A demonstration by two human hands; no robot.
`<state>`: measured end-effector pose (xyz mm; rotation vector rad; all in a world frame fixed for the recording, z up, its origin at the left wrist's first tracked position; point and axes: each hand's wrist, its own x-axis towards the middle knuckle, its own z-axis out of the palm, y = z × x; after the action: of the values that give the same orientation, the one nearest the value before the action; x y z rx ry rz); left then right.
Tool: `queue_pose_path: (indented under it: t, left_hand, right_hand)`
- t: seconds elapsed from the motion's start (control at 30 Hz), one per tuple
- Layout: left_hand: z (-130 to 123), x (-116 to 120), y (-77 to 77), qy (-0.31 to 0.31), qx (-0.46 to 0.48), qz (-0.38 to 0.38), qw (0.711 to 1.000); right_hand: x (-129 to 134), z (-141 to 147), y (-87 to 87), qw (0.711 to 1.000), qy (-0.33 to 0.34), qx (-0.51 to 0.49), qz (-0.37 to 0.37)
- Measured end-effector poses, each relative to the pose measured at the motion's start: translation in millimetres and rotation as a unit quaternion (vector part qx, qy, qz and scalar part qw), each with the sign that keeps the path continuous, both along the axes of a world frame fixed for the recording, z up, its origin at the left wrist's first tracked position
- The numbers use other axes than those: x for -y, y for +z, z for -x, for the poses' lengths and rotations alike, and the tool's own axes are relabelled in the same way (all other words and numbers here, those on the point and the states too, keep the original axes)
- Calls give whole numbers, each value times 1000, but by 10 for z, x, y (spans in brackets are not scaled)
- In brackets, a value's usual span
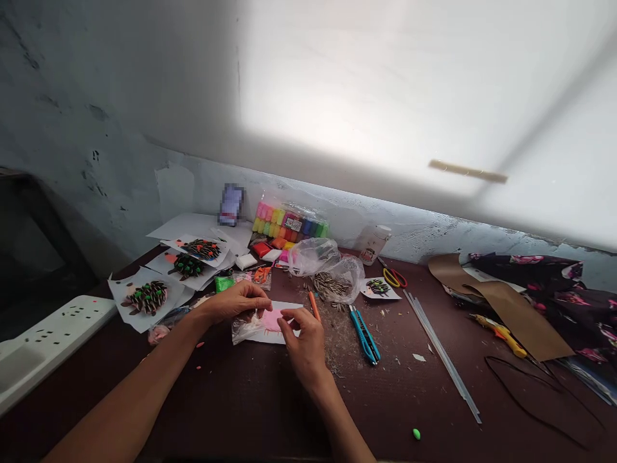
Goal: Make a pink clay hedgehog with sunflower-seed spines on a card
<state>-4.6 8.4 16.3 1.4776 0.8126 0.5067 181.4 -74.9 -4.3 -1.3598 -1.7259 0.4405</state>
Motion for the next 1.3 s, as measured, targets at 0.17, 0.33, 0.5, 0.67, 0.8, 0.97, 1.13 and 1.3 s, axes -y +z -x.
queue_pose_path:
  t: [0.17, 0.33, 0.5, 0.67, 0.8, 0.97, 1.13, 1.3]
  left_hand:
    - [-16, 22, -8, -34, 6, 3, 999]
    - [-38, 26, -34, -43, 6, -4, 999]
    - [-31, 9, -35, -43, 6, 2, 999]
    - [-23, 8, -32, -35, 23, 13, 999]
    - [-19, 10, -33, -26, 28, 18, 999]
    - [-11, 17, -16, -29, 25, 8, 999]
    - [-17, 15, -21, -36, 22, 7, 999]
    - [-25, 22, -20, -24, 14, 9, 1000]
  right_hand:
    - [-105, 160, 95, 998, 17, -54, 14]
    - [-141, 181, 92, 995, 13, -94, 8]
    - [-139, 149, 53, 990, -1, -135, 28]
    - [-135, 136, 19, 986, 14, -154, 60]
    - [-125, 133, 4, 987, 5, -157, 44]
    - [-114, 135, 16, 992, 22, -124, 16]
    - [-116, 142, 30, 995, 12, -97, 5]
    - [-102, 147, 46, 998, 12, -59, -18]
